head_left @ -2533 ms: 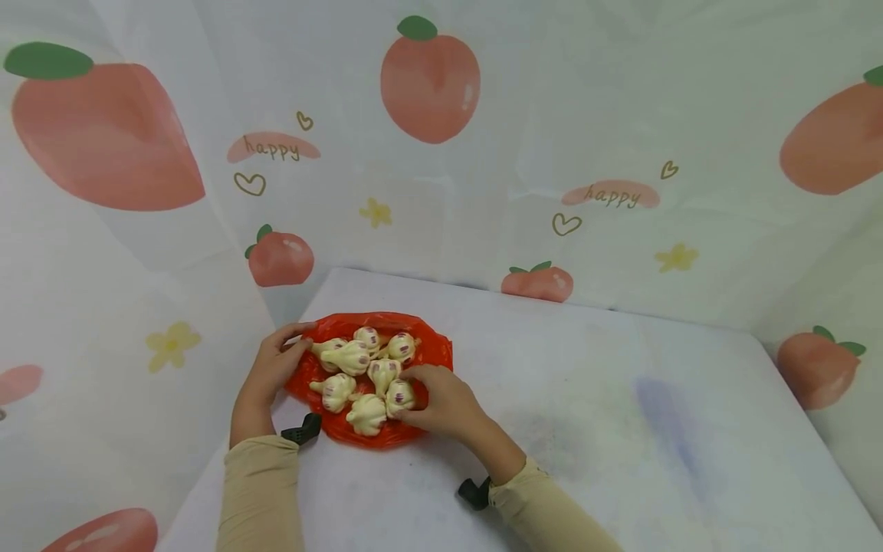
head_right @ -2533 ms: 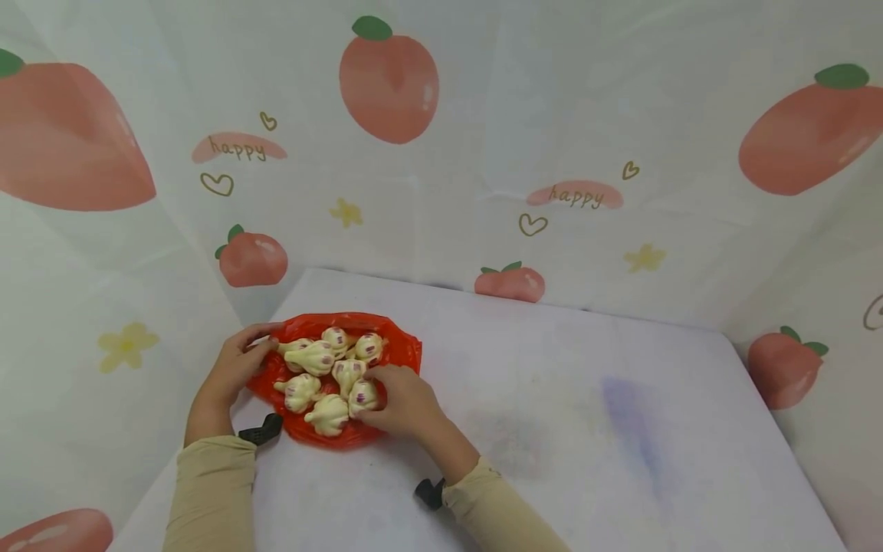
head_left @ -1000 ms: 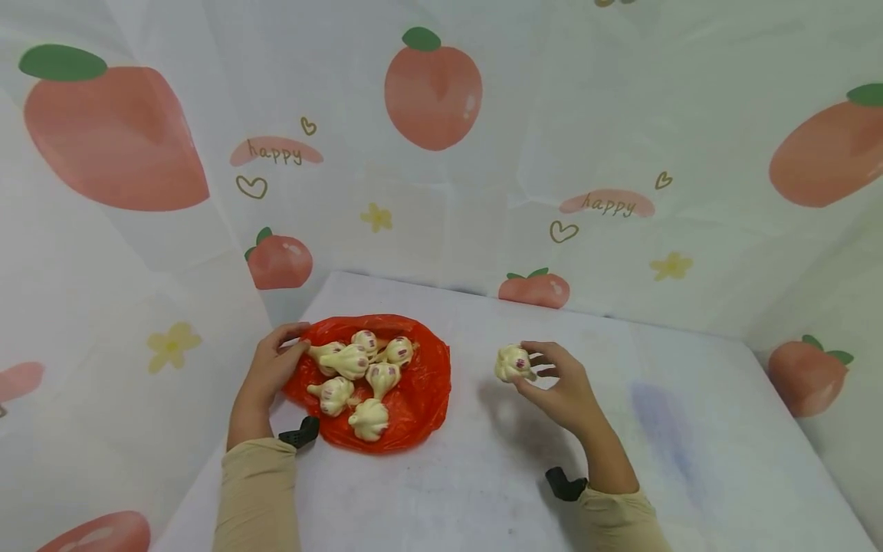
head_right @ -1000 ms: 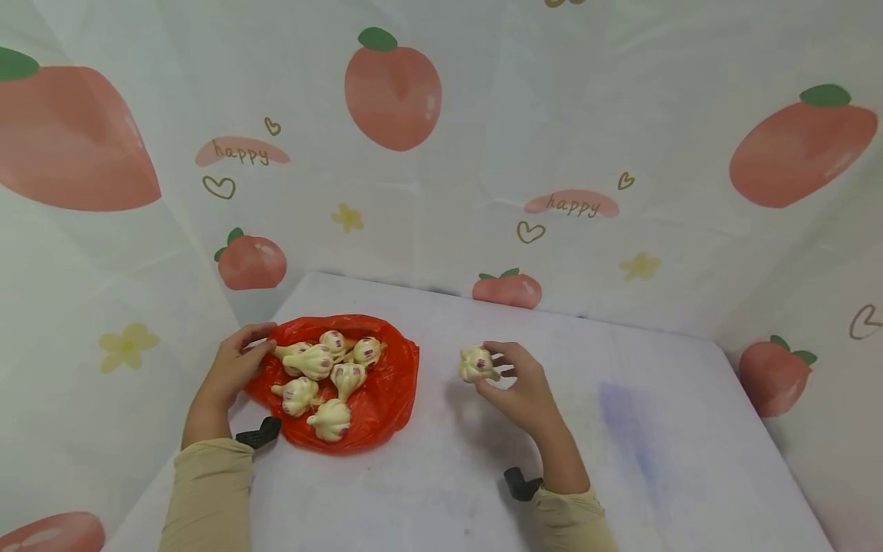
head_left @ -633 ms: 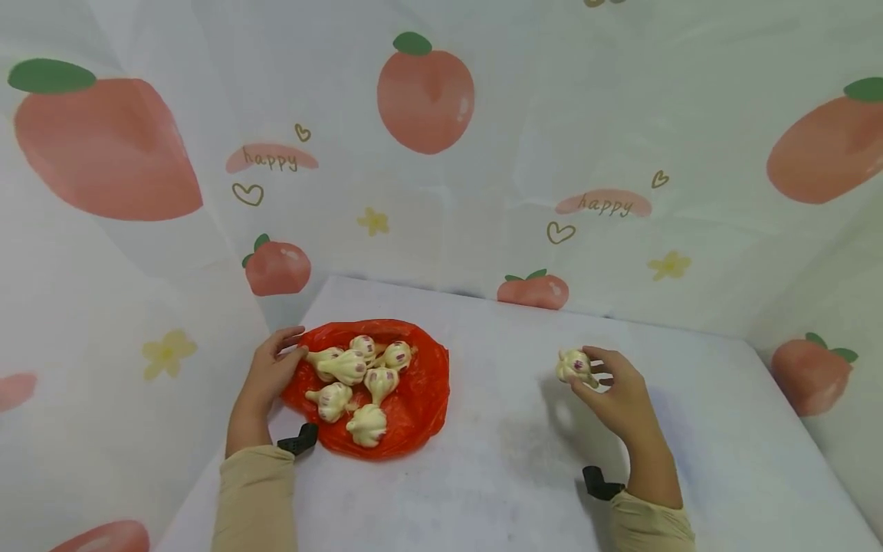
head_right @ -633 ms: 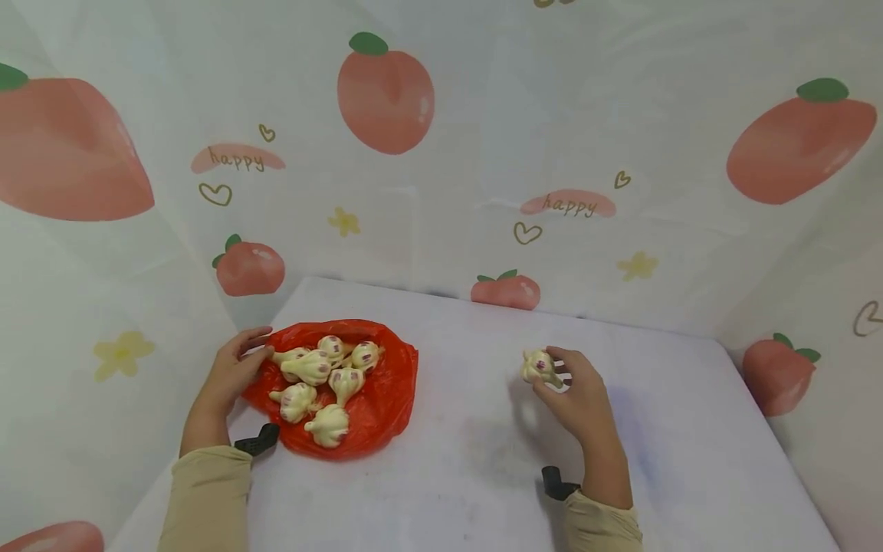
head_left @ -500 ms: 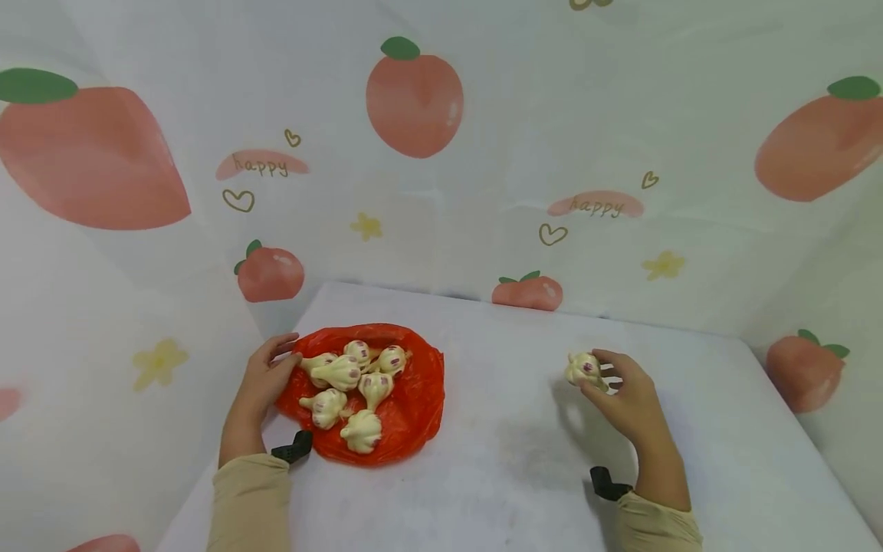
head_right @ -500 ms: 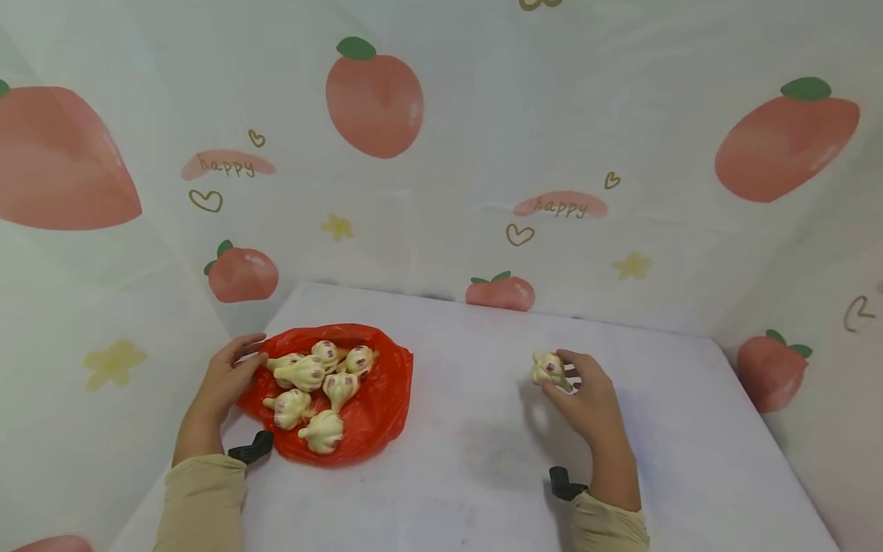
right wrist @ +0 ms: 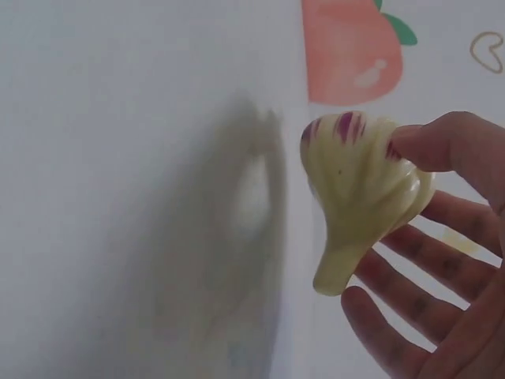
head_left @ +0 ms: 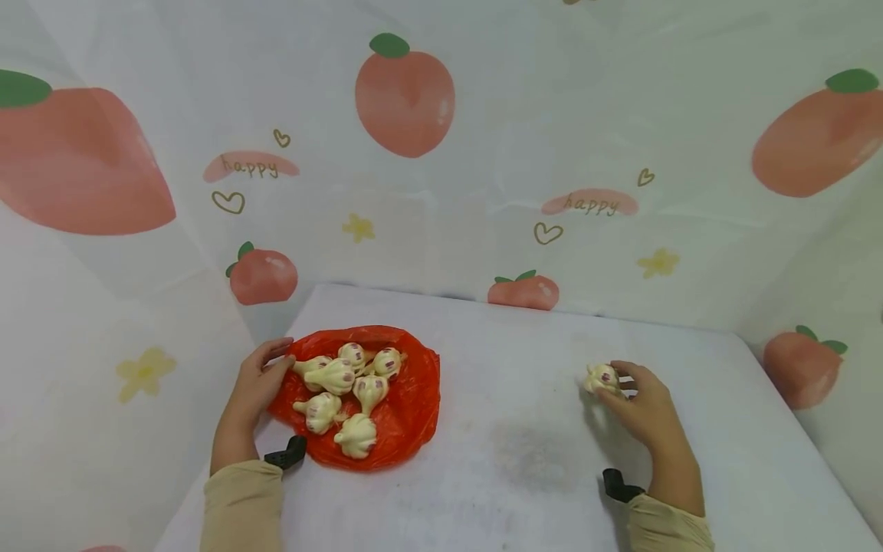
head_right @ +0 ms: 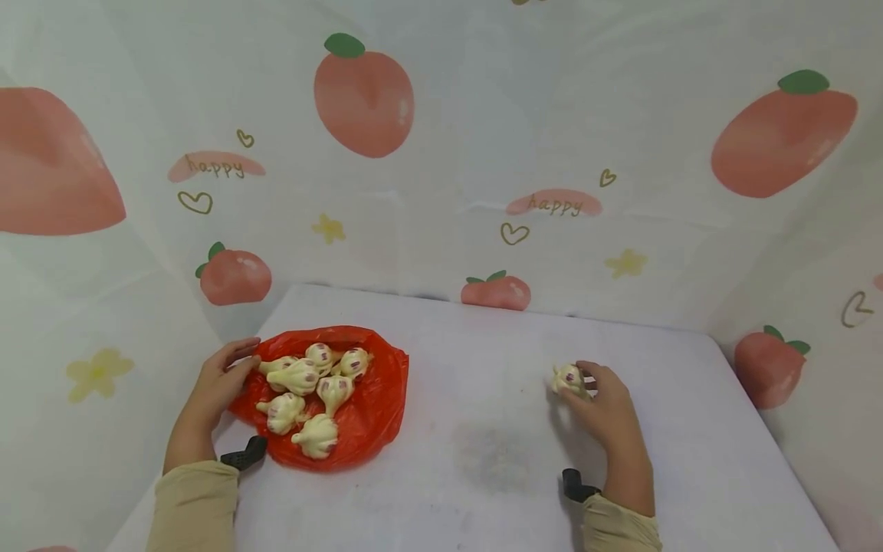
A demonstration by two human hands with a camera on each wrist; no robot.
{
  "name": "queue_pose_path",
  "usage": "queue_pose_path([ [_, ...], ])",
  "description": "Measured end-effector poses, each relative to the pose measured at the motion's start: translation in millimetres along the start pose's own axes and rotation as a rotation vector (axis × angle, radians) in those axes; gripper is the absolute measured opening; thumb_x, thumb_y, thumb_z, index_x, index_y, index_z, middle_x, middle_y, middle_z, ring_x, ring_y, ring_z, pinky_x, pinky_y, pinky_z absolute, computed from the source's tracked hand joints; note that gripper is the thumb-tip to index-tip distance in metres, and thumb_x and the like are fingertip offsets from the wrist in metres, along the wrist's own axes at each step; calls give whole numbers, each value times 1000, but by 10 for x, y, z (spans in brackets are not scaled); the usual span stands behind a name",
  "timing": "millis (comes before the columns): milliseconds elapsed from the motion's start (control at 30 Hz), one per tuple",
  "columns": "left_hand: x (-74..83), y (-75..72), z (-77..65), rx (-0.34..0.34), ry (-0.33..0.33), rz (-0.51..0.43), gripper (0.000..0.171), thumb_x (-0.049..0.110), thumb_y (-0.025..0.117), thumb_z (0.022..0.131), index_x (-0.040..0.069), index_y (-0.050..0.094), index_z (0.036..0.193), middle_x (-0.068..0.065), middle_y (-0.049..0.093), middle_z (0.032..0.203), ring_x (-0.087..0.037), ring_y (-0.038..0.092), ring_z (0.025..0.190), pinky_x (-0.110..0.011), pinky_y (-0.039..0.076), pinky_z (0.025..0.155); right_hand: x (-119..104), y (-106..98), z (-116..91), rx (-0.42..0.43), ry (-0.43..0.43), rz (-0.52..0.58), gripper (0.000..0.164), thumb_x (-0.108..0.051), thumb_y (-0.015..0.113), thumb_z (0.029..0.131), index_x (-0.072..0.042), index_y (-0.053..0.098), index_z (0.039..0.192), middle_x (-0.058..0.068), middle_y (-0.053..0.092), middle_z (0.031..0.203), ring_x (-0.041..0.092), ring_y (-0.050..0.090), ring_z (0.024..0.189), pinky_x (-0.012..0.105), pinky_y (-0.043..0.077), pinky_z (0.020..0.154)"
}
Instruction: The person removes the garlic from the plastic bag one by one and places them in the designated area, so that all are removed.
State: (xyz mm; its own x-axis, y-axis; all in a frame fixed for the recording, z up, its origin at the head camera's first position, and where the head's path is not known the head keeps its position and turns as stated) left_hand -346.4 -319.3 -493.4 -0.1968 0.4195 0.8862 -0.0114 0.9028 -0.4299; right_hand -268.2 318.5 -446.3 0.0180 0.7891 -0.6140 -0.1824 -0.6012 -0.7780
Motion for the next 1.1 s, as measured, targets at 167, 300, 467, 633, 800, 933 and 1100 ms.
queue_pose_path([
  [167, -7, -13, 13, 5, 8, -5, 58, 34, 50, 111, 14, 38, 164, -23, 37, 169, -48, 43, 150, -63, 40, 122, 81, 35, -6, -51, 38, -22, 65, -30, 76, 98, 5, 53, 147, 35, 59, 139, 54, 65, 121, 64, 57, 96],
  [300, -10, -11, 15, 7, -1, -12, 58, 33, 50, 111, 14, 38, 164, -23, 37, 169, -47, 43, 149, -62, 40, 122, 103, 56, 9, -66, 38, -32, 65, -31, 75, 99, 7, 53, 147, 36, 58, 139, 55, 64, 122, 64, 57, 96],
  [467, -3, -4, 7, 8, -1, -19, 57, 33, 50, 111, 13, 39, 164, -23, 37, 168, -47, 43, 149, -62, 39, 123, 145, 79, 6, -81, 53, -24, 65, -31, 73, 100, 8, 51, 148, 37, 57, 141, 57, 63, 124, 65, 56, 98],
  [633, -5, -6, 1, 10, -4, -18, 57, 33, 50, 111, 14, 38, 164, -22, 37, 169, -46, 42, 150, -62, 38, 123, 173, 85, 5, -92, 67, -27, 67, -34, 72, 101, 8, 49, 149, 38, 55, 143, 58, 60, 127, 66, 55, 99],
  [800, 1, -1, 7, 3, -1, -25, 57, 32, 50, 111, 13, 39, 164, -22, 37, 169, -46, 40, 152, -61, 38, 124, 163, 55, -19, -75, 70, -23, 66, -31, 72, 101, 8, 50, 148, 38, 56, 143, 58, 60, 127, 67, 54, 100],
  [933, 19, -12, 18, 4, 12, -30, 57, 31, 50, 111, 12, 40, 163, -23, 37, 168, -47, 38, 153, -62, 38, 123, 105, -14, -13, -38, 56, -21, 64, -29, 71, 101, 9, 51, 147, 38, 56, 142, 57, 58, 127, 67, 52, 103],
  [1100, 37, -34, 15, 11, 47, -26, 55, 28, 49, 111, 9, 41, 162, -24, 40, 166, -46, 41, 152, -61, 38, 124, 25, -75, -15, 15, 45, -37, 60, -26, 71, 100, 8, 53, 145, 37, 55, 143, 54, 53, 132, 68, 50, 105],
])
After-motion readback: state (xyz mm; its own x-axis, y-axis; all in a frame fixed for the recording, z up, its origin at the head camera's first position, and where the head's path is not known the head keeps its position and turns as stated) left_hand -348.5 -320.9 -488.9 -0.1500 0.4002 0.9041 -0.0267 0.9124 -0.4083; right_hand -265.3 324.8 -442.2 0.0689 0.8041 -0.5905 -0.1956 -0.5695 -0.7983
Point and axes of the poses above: each hand's wrist, its own z-axis towards the middle knuckle, its own y-axis out of the palm, x = y × z, the point moved 10 cm from there along z, towards the middle knuckle
